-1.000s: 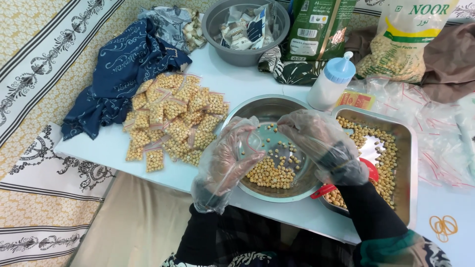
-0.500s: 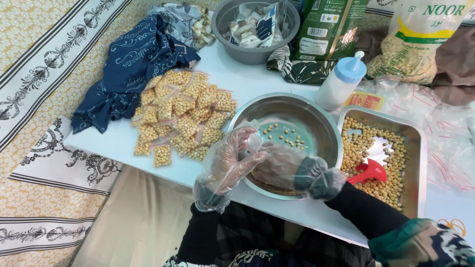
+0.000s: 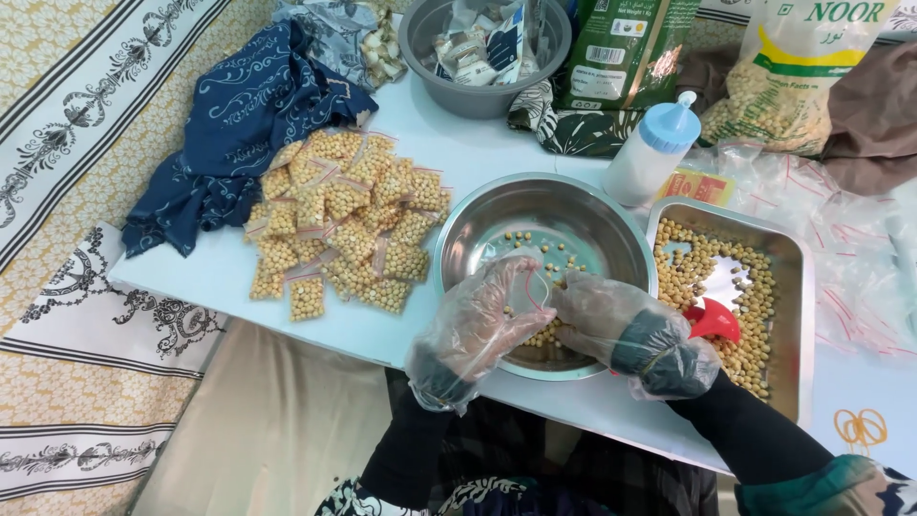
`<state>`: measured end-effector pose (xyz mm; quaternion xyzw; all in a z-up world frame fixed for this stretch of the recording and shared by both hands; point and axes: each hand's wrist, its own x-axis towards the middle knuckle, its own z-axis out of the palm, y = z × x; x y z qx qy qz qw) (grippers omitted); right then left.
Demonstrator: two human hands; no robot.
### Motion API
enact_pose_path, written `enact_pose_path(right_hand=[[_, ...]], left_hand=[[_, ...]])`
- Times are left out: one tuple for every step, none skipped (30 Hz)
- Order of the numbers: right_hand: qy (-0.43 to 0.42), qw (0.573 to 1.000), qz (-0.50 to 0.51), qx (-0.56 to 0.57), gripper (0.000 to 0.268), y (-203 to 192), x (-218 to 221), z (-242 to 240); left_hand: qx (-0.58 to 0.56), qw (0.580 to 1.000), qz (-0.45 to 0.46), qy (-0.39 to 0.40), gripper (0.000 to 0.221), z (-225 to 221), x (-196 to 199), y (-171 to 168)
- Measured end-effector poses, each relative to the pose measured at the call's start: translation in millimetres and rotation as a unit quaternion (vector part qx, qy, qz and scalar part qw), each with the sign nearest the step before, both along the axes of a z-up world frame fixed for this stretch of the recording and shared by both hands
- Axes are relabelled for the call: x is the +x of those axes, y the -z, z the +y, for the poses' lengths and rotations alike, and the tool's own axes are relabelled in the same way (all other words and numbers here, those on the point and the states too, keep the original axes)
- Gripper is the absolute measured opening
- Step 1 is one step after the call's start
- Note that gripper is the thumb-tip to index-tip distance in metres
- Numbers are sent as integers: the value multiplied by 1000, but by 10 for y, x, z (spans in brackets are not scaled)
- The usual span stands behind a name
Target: The person is manually portioning nuts from a large bowl into individual small plastic bags for packaging.
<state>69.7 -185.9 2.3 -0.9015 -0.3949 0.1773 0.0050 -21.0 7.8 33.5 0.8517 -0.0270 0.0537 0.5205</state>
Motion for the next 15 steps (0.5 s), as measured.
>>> enact_pose_path(right_hand=[[14, 1000, -14, -11, 40, 15, -2, 22], [29, 999, -28, -22, 35, 30, -4, 41], [30, 999, -27, -22, 35, -31, -45, 80], [70, 997, -7, -8, 31, -95, -83, 119], [111, 994, 13, 6, 27, -161, -123, 157], [112, 994, 13, 7, 27, -207, -87, 164], [119, 992, 32, 20, 26, -254, -53, 169], [128, 990, 51, 33, 25, -298, -21, 169], [129, 990, 50, 33, 25, -299, -1, 135], [156, 985, 38, 65, 25, -300, 18, 100], [182, 978, 26, 96, 25, -303, 34, 63], [183, 978, 25, 97, 25, -376, -2, 60], [182, 972, 18, 146, 28, -450, -40, 55], [184, 963, 11, 195, 31, -523, -83, 44], [186, 963, 10, 196, 31, -577, -125, 72]], left_hand=[[36, 999, -32, -7, 60, -2, -3, 64], [71, 995, -63, -13, 61, -5, -4, 129], [71, 995, -63, -13, 61, -28, -15, 145], [60, 996, -49, -36, 60, -50, -22, 159], [48, 997, -35, -58, 60, -72, -31, 171], [49, 997, -36, -58, 60, -55, -18, 226], [84, 994, -44, -51, 61, -39, -5, 282], [120, 990, -53, -44, 62, -26, 8, 338], [120, 990, -54, -42, 62, -33, -12, 318], [108, 990, -67, -55, 61, -41, -31, 296], [95, 990, -80, -67, 60, -49, -52, 272], [96, 990, -81, -66, 60, -1, -66, 237], [87, 990, -107, -16, 54, 47, -83, 201], [78, 987, -133, 37, 49, 91, -99, 166], [78, 987, -134, 39, 49, 80, -85, 216]])
